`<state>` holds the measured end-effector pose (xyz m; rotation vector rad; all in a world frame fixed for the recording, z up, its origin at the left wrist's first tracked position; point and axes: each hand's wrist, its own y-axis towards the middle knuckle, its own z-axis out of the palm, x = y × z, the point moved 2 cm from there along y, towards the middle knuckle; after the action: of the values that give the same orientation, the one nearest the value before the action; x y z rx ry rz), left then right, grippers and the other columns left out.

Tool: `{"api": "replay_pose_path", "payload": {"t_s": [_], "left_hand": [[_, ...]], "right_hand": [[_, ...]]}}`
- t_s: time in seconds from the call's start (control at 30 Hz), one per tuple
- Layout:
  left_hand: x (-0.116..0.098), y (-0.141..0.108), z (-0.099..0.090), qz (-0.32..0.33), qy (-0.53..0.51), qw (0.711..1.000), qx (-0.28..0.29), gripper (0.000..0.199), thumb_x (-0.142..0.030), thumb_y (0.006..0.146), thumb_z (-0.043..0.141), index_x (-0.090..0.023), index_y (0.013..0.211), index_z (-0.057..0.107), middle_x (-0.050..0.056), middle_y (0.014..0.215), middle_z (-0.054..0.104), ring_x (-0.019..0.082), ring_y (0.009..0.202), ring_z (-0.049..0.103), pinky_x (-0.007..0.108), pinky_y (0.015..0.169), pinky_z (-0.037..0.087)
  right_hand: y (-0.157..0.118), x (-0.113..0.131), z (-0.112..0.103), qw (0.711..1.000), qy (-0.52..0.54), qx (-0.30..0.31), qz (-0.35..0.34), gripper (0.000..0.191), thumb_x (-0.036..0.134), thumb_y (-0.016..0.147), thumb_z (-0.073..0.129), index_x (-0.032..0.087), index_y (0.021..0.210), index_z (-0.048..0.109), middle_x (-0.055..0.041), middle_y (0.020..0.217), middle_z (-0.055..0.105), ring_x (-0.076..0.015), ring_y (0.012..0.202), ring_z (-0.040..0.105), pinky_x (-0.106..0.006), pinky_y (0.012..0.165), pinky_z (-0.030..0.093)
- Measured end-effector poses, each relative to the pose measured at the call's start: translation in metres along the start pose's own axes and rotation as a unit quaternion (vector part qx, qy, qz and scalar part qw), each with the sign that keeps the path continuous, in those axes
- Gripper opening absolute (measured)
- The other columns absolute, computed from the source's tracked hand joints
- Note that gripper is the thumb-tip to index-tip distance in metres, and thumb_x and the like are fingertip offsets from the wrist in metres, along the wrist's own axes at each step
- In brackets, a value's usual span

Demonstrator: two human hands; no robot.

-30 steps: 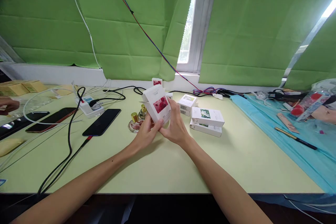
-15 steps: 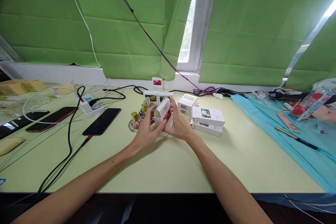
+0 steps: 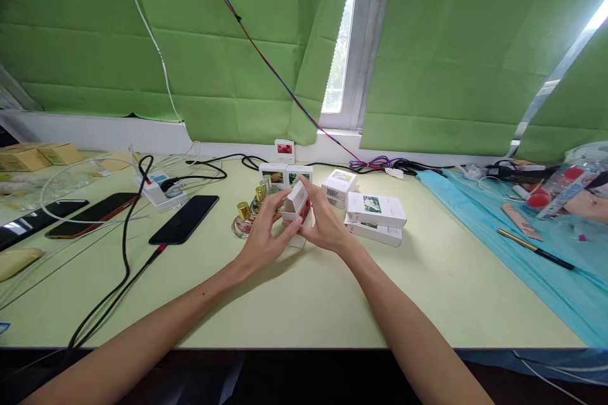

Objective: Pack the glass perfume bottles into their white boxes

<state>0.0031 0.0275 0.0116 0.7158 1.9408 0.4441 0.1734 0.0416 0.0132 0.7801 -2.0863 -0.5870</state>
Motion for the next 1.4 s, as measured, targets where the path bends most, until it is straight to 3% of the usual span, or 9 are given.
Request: {"api": "replay_pose_path", "payload": {"t_s": [0.17,0.37,0.6,0.83,1.27,1.4], "left_hand": [[-0.0004,0.0004,0.0001,0.008,0.006,1.0,0.012,0.05,-0.041,0.098,0.057,-0.036,0.146,0.045,0.008,0.148,0.043,0.025,0.135,0.05,0.046,0.112,0.048],[0.0009,-0.0009,0.001,0.006,0.01,1.0,0.014,0.056,-0.042,0.099,0.056,-0.038,0.152,0.04,0.009,0.149,0.043,0.025,0.133,0.053,0.046,0.11,0.051],[0.0006,-0.001,0.0008,0.009,0.036,0.999,0.016,0.055,-0.045,0.098,0.058,-0.038,0.151,0.045,0.009,0.149,0.042,0.027,0.132,0.053,0.045,0.106,0.054],[-0.001,-0.0011,0.0009,-0.003,0.008,1.0,0.023,0.054,-0.045,0.099,0.055,-0.034,0.15,0.042,0.01,0.151,0.04,0.027,0.136,0.05,0.045,0.108,0.053],[-0.0026,-0.0004,-0.0025,-0.028,-0.023,0.999,-0.028,0.039,-0.05,0.105,0.038,-0.026,0.136,0.045,0.012,0.136,0.053,0.024,0.125,0.055,0.043,0.107,0.046],[-0.0011,-0.0001,-0.0028,-0.049,-0.036,0.998,-0.036,0.037,-0.051,0.105,0.037,-0.025,0.13,0.046,0.011,0.133,0.056,0.023,0.12,0.057,0.041,0.102,0.047]], "right_hand": [[0.0002,0.0012,-0.0011,1.0,0.002,0.014,0.006,0.09,0.036,0.087,0.073,0.039,0.161,0.021,-0.0118,0.154,0.038,-0.0266,0.118,0.06,-0.05,0.106,0.052],[0.0007,0.0014,-0.0014,1.0,0.0,0.012,0.008,0.087,0.036,0.087,0.074,0.037,0.159,0.025,-0.012,0.151,0.042,-0.0292,0.124,0.057,-0.052,0.107,0.051],[0.0014,0.0047,-0.0022,1.0,0.014,0.003,-0.013,0.085,0.033,0.085,0.073,0.03,0.156,0.027,-0.0123,0.151,0.047,-0.0305,0.133,0.051,-0.051,0.107,0.048],[0.0003,0.0048,-0.002,1.0,0.02,-0.005,0.022,0.081,0.035,0.081,0.075,0.026,0.147,0.029,-0.0134,0.146,0.049,-0.027,0.116,0.061,-0.051,0.106,0.049],[0.0015,0.0036,-0.0032,0.995,0.089,-0.013,0.047,0.077,0.045,0.08,0.08,0.028,0.135,0.03,-0.0105,0.127,0.056,-0.0248,0.106,0.062,-0.044,0.093,0.055],[0.0001,-0.0018,-0.004,0.995,0.08,-0.011,0.059,0.067,0.049,0.088,0.07,0.028,0.136,0.03,-0.0098,0.126,0.056,-0.0237,0.104,0.06,-0.044,0.094,0.053]]}}
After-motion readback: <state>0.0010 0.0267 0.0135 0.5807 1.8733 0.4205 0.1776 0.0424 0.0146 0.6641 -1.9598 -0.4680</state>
